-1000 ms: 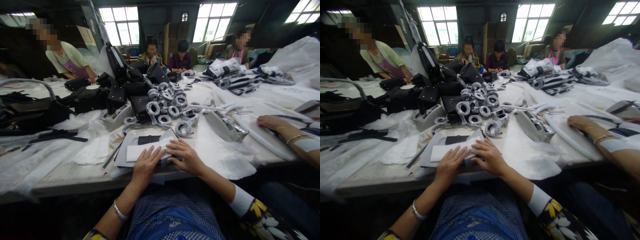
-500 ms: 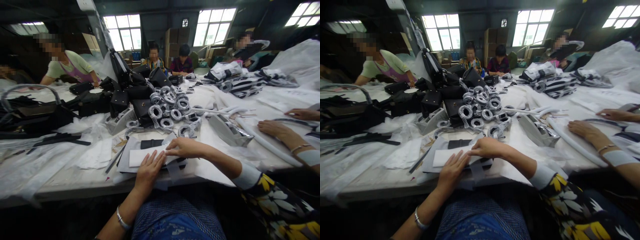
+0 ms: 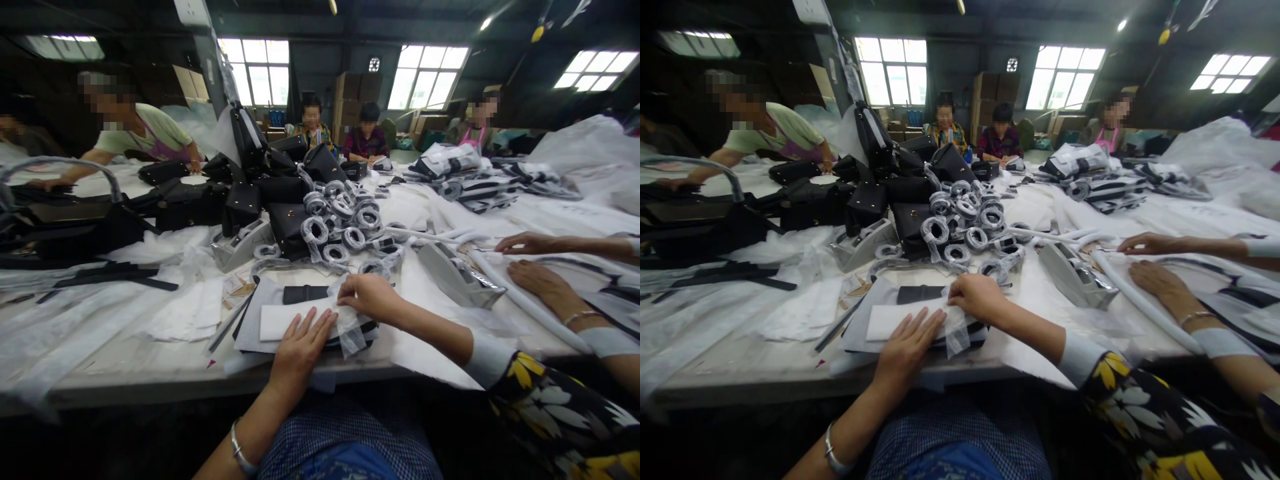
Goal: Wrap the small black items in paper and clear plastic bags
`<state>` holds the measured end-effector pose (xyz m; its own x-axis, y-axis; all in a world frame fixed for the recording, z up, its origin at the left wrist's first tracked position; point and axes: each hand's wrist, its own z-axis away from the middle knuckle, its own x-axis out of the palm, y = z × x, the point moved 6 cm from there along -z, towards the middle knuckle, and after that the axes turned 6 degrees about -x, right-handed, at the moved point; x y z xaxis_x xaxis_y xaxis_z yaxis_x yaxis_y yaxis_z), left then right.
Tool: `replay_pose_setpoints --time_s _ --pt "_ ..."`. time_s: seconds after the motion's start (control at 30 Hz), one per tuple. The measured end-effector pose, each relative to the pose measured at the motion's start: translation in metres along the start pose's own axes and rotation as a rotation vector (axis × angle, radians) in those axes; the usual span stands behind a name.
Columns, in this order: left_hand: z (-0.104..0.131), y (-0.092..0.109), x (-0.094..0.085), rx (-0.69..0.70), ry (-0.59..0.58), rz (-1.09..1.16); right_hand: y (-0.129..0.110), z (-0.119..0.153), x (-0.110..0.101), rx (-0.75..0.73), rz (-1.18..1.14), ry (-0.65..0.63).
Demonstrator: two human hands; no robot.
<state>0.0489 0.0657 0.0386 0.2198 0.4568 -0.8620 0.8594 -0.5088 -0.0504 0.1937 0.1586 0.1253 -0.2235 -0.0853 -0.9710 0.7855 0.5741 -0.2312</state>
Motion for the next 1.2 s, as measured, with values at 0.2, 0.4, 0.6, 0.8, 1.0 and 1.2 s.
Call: replay_pose_setpoints --time_s 0.2,0.4,0.6,0.8,1.0,1.2 --pt "0.0 0.0 0.0 -0.002 0.01 -0.011 0.019 -0.026 -0.017 0.0 0.041 0.188" --pt "-0.001 0.0 0.0 0.002 0.066 -0.044 0.038 -0.058 -0.011 -0.021 0.0 0.245" --pt "0.0 0.0 -0.002 0.008 0.109 -0.065 0.041 -0.063 -0.013 -0.063 0.034 0.33" --pt "-0.001 0.0 -0.001 0.012 0.114 -0.067 0.031 -0.046 -0.023 -0.068 0.183 0.458" --pt "-0.001 0.001 -0.004 0.01 0.131 -0.077 0.014 -0.028 -0.021 -0.205 0.283 0.479" --pt "0.0 0.001 -0.001 0.012 0.116 -0.067 -0.022 0.025 0.003 -0.41 0.371 0.467"
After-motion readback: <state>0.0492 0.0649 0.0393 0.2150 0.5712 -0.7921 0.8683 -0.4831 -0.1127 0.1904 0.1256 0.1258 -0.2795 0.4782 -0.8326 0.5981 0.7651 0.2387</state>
